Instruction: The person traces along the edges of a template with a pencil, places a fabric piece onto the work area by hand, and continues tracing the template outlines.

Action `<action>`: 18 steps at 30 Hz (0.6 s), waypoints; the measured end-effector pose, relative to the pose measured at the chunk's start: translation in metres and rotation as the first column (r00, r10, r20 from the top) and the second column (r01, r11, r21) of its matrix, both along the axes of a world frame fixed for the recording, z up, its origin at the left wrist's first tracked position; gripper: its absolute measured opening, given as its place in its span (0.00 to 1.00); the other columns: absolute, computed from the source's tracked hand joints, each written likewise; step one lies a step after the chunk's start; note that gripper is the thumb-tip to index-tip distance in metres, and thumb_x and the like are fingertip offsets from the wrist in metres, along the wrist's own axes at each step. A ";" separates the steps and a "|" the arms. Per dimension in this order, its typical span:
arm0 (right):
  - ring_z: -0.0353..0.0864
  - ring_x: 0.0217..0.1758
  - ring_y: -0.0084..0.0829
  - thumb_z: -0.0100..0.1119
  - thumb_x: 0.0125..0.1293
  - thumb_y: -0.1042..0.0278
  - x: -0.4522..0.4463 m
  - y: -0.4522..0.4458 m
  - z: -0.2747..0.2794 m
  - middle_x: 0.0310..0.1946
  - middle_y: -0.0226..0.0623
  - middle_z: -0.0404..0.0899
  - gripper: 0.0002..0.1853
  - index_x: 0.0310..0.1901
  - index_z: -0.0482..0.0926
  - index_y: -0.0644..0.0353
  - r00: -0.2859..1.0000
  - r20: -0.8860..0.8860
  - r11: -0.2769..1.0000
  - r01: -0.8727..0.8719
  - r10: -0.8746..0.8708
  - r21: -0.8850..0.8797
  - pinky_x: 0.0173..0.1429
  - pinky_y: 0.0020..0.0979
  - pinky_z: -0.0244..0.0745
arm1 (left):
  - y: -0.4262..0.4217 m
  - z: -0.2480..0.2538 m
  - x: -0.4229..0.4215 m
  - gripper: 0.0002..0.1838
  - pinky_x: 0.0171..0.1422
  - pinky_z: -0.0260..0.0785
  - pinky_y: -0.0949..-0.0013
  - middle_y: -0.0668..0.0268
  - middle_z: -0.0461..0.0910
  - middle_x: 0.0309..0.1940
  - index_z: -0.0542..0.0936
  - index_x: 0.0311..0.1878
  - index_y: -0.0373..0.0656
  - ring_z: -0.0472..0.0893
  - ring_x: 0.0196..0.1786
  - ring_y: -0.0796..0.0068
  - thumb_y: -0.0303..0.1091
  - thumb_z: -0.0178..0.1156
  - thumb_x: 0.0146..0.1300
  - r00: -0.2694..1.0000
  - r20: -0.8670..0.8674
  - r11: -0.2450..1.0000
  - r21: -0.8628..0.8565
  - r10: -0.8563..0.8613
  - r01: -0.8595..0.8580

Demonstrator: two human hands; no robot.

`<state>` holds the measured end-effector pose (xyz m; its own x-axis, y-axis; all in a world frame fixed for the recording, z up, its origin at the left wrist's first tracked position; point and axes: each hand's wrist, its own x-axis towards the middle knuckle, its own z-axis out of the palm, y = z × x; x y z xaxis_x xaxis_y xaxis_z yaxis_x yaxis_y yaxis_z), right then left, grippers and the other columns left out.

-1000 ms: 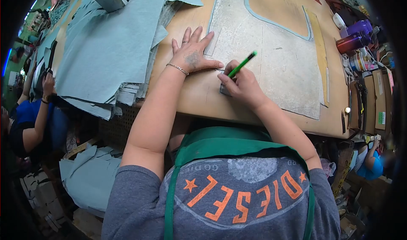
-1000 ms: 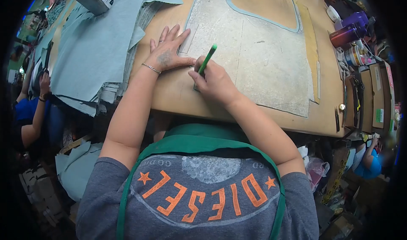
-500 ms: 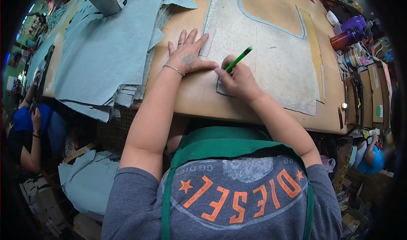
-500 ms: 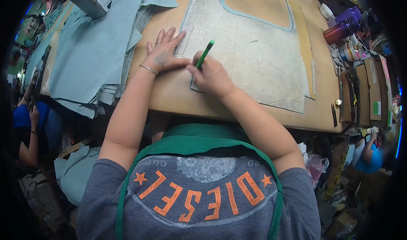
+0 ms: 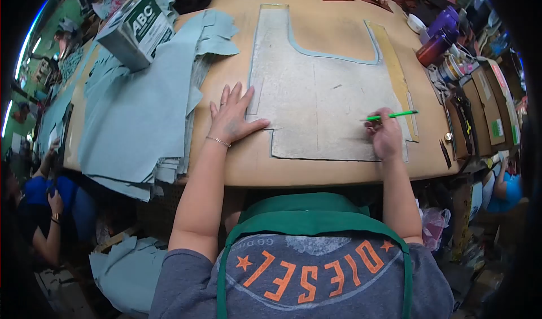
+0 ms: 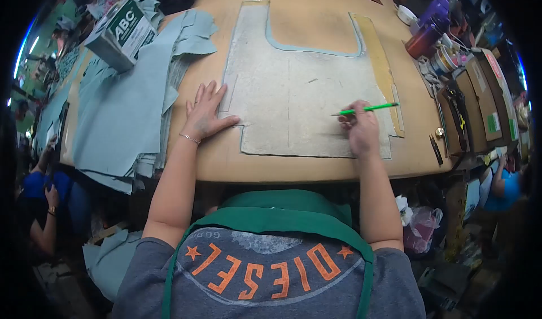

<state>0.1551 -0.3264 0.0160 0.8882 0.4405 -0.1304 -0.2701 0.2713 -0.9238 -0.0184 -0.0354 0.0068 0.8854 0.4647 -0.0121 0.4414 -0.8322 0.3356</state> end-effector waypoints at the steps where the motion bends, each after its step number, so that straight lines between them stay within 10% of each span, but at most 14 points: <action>1: 0.72 0.28 0.23 0.48 0.64 0.60 0.010 -0.018 -0.003 0.27 0.30 0.73 0.07 0.34 0.68 0.52 1.000 0.011 0.999 0.021 -0.022 0.023 0.31 0.24 0.66 | 0.000 -0.002 -0.002 0.45 0.63 0.36 0.37 0.59 0.49 0.66 0.61 0.62 0.52 0.43 0.69 0.55 0.62 0.60 0.40 0.999 0.035 1.000 0.028 0.007 -0.008; 5: 0.74 0.27 0.24 0.50 0.63 0.63 0.029 -0.089 -0.001 0.26 0.30 0.73 0.07 0.33 0.67 0.54 0.944 0.088 0.948 0.316 -0.319 0.048 0.30 0.24 0.67 | -0.023 -0.012 -0.008 0.30 0.63 0.44 0.42 0.57 0.54 0.64 0.68 0.57 0.46 0.49 0.67 0.51 0.47 0.58 0.51 0.938 0.306 0.986 0.079 -0.161 0.144; 10: 0.74 0.24 0.21 0.59 0.58 0.59 0.049 -0.160 0.008 0.22 0.28 0.74 0.12 0.33 0.68 0.55 0.714 0.208 0.725 0.688 -0.668 -0.034 0.28 0.20 0.66 | -0.107 0.009 0.004 0.28 0.58 0.45 0.33 0.62 0.54 0.64 0.69 0.56 0.49 0.47 0.68 0.53 0.50 0.58 0.52 0.868 0.158 0.881 0.134 -0.471 0.454; 18: 0.71 0.24 0.18 0.59 0.58 0.64 0.034 -0.147 -0.029 0.22 0.27 0.71 0.10 0.30 0.68 0.58 0.789 0.389 0.792 0.577 -0.476 -0.200 0.29 0.20 0.66 | -0.166 0.020 0.055 0.27 0.59 0.43 0.32 0.64 0.51 0.65 0.67 0.58 0.52 0.44 0.69 0.54 0.51 0.53 0.56 0.751 -0.012 0.744 0.127 -0.660 0.656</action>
<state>0.1888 -0.4732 -0.0133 0.9824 -0.1240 0.1400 0.1398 -0.0097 -0.9901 0.0365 -0.2010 0.0272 0.9706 -0.2378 0.0364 -0.2399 -0.9452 0.2214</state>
